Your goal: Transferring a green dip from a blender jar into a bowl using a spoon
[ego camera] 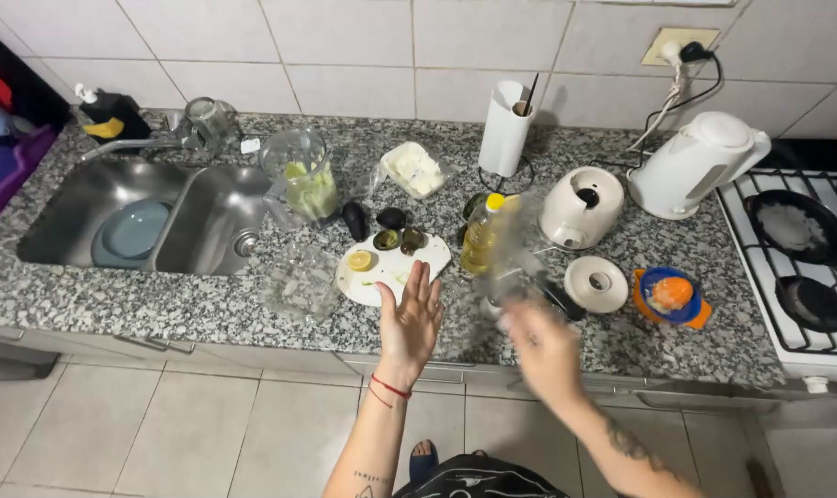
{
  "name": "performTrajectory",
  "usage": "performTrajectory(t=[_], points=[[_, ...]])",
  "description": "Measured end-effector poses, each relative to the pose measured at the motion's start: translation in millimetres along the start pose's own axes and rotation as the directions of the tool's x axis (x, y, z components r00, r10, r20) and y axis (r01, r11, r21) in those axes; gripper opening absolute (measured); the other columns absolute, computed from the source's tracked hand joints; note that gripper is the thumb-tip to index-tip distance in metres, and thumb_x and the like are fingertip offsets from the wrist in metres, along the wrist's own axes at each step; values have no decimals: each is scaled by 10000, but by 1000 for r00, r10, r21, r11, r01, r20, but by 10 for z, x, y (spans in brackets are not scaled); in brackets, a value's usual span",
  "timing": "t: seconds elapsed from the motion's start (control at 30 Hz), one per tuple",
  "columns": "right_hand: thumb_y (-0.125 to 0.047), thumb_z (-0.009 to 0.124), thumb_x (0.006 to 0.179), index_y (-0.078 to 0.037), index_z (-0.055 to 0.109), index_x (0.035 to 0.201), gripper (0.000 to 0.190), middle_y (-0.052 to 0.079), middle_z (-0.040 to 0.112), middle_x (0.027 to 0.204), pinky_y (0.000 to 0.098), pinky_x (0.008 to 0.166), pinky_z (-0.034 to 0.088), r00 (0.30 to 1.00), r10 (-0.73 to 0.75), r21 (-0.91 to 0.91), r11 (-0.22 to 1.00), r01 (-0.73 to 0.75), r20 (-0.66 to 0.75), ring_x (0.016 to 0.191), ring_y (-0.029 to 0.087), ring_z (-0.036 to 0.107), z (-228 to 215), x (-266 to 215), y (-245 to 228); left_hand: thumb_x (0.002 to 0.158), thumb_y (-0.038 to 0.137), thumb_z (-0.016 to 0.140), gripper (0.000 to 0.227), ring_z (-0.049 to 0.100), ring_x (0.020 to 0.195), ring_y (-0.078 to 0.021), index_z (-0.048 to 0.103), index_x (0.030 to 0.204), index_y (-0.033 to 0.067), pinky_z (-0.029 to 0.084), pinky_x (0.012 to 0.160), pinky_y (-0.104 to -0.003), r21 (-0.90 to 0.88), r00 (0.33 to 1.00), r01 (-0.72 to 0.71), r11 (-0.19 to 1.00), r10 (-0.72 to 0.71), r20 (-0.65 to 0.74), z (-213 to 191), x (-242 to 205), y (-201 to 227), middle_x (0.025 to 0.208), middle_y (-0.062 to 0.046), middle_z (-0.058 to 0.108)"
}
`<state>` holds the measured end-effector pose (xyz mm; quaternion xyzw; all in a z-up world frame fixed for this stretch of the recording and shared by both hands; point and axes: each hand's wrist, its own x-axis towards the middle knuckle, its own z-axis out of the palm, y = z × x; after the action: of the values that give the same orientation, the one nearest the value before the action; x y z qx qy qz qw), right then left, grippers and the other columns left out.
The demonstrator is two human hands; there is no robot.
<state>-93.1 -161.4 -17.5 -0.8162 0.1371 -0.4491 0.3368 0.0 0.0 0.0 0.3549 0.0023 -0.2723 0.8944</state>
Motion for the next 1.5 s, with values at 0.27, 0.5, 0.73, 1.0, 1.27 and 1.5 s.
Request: performTrajectory(t=[0.27,0.5,0.73,1.0,1.27,1.5], points=[[-96,652,853,-90,704,961,120,87,718,895,326,721,514,983,-2,91,996,-15,184,837,228,681,-16,20,-124,825,736,45,884,-24,1412,-342,119,1487,155,-96,1105,-508,-32,997,-20,999,22,71,-93,83,-64,1561,-85,36],[-57,658,762,-231,634,1130,408,-40,696,1013,345,787,445,706,-454,-168,765,621,543,952,185,601,-213,229,151,858,570,275,713,246,1395,-286,236,1451,176,111,1113,-508,257,986,-146,955,118,121,-113,-59,160,1528,-65,233],[-149,674,873,-147,683,1023,150,21,617,1027,353,853,431,471,-832,-309,383,870,294,890,194,561,-455,666,-368,909,122,532,507,515,558,-46,388,1395,111,462,593,-193,737,809,-541,405,491,323,456,-460,431,713,39,494],[-51,552,974,123,658,891,219,243,650,721,213,415,362,850,-483,4,869,495,-211,567,267,648,-729,678,-188,904,-2,504,508,409,494,-23,394,1393,80,370,524,-169,736,604,-652,180,710,361,694,-483,751,550,71,425],[206,541,890,36,370,1177,375,279,531,1173,338,835,495,974,-223,275,934,227,-47,1103,342,568,-562,756,-381,922,0,507,489,341,529,-18,392,1394,59,338,506,-159,662,597,-709,242,705,382,897,-515,886,599,77,356],[-327,414,1043,-60,453,574,541,75,448,502,272,587,345,968,84,557,828,64,-237,532,165,511,-415,860,-189,927,-21,479,479,405,518,-28,371,1392,25,392,487,-153,599,597,-749,284,682,422,989,-553,868,606,60,370]])
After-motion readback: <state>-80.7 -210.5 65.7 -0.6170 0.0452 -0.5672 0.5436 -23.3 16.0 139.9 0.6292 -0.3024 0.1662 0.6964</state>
